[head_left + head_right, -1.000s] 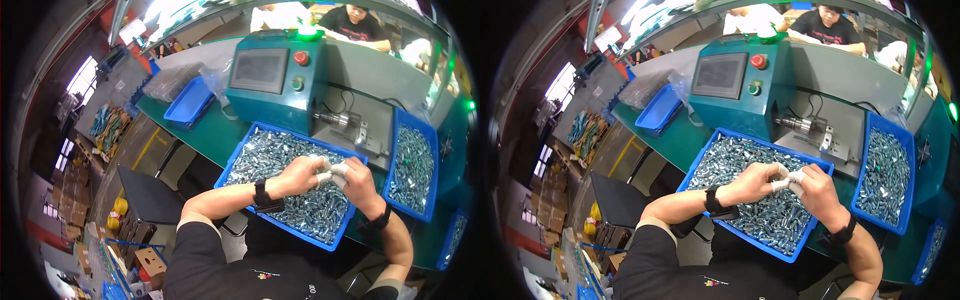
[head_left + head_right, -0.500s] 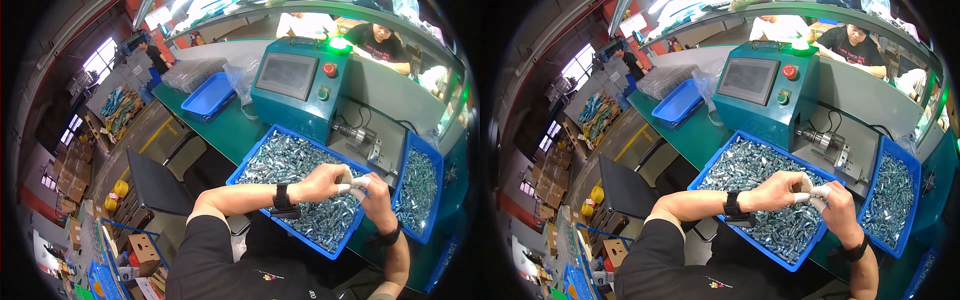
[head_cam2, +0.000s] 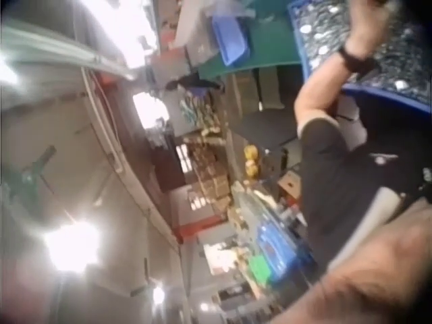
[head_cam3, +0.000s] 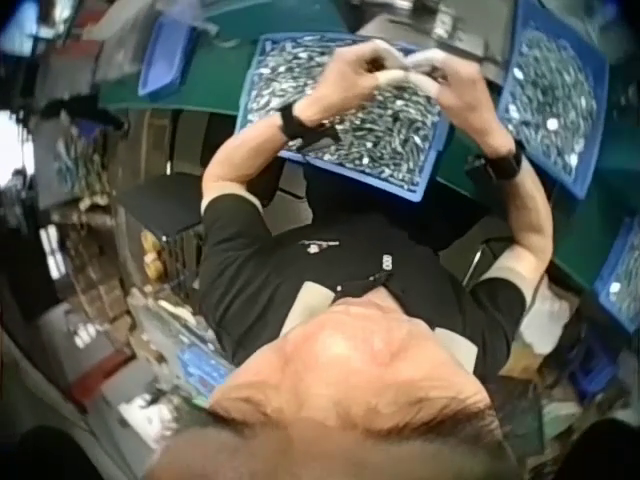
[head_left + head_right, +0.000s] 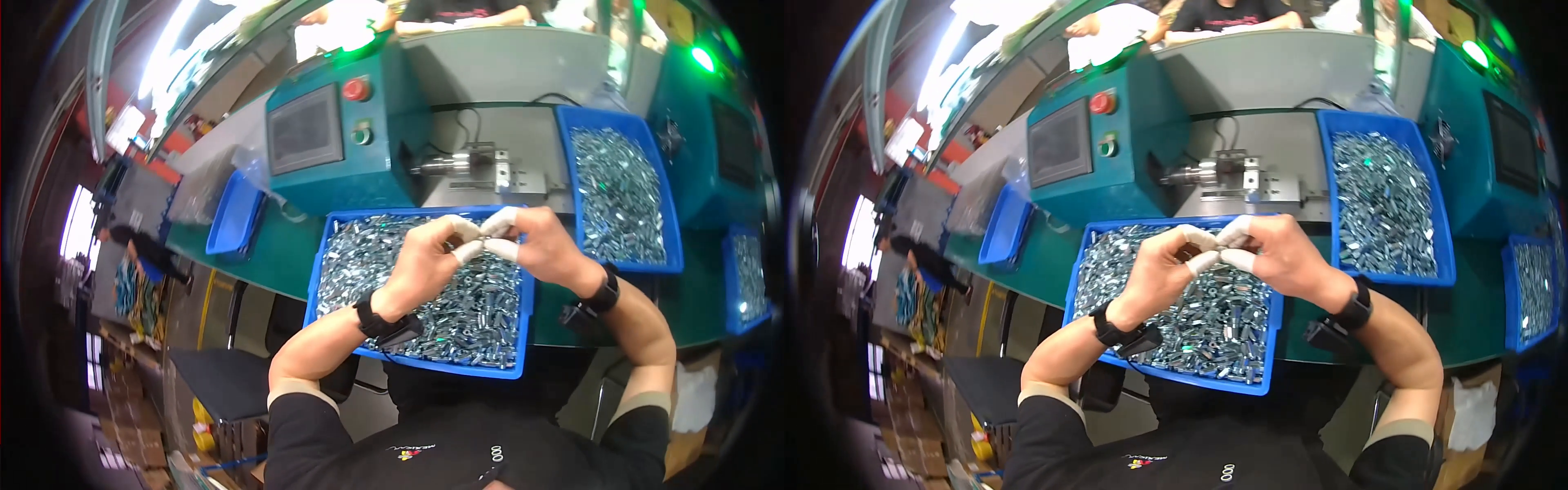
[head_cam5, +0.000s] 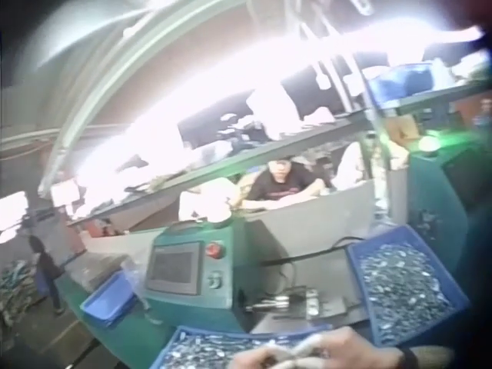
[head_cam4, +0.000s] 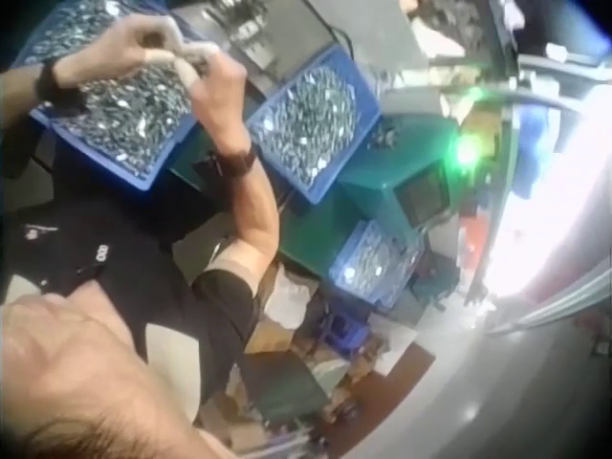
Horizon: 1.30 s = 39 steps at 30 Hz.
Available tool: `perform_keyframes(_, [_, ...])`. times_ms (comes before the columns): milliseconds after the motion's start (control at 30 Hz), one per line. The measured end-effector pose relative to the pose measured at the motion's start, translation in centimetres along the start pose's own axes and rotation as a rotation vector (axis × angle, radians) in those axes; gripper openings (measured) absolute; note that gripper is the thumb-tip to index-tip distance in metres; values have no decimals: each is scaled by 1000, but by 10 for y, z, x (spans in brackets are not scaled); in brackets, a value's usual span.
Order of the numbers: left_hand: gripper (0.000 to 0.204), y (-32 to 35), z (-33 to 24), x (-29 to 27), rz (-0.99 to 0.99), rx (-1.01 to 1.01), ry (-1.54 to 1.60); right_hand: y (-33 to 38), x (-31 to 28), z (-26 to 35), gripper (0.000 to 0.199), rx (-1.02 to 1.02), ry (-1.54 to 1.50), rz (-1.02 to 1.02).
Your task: The person picks up a metal component from a blue bin, inserts it into the machine's clamp, and then places the processed component into a separate blue bin by hand.
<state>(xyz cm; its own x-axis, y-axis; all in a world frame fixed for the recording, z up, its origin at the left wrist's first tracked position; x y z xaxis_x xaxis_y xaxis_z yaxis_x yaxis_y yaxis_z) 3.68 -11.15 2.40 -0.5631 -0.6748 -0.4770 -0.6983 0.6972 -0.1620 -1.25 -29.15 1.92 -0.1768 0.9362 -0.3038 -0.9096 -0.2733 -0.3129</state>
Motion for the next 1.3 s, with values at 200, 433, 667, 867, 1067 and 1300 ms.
perform_keyframes(200, [15, -30, -15, 10, 29, 71, -91, 2, -22, -18, 14, 27, -141, -40])
perform_keyframes(433, [15, -101, -24, 7, -13, 272, -391, -16, -102, -45, 14, 47, 1, -246])
perform_keyframes(667, [12, -149, -16, 20, -30, 417, -848, -7, -136, -61, 15, 91, 257, -546])
perform_keyframes(867, [8, -152, -10, 24, -15, 430, -898, -9, -127, -53, 19, 22, 285, -484])
perform_keyframes(1067, [9, -152, -5, 20, -17, 444, -909, -11, -122, -57, 21, -2, 284, -475])
perform_keyframes(1300, [12, -146, -3, 20, 36, 499, -936, -13, -115, -59, 21, 9, 340, -433])
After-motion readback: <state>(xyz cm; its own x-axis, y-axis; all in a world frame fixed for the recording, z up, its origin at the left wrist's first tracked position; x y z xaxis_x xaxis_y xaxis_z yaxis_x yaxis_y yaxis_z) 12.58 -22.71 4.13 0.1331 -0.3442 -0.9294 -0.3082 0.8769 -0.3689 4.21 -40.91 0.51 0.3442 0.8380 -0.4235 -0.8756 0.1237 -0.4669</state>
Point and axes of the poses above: each hand's wrist, its own y-axis away from the middle knuckle, its own x-axis out of the palm, z = x × y, the point moved 6 cm from there along -y, towards the middle knuckle, and after that the axes turned 6 degrees about z, right-handed, at the moved point
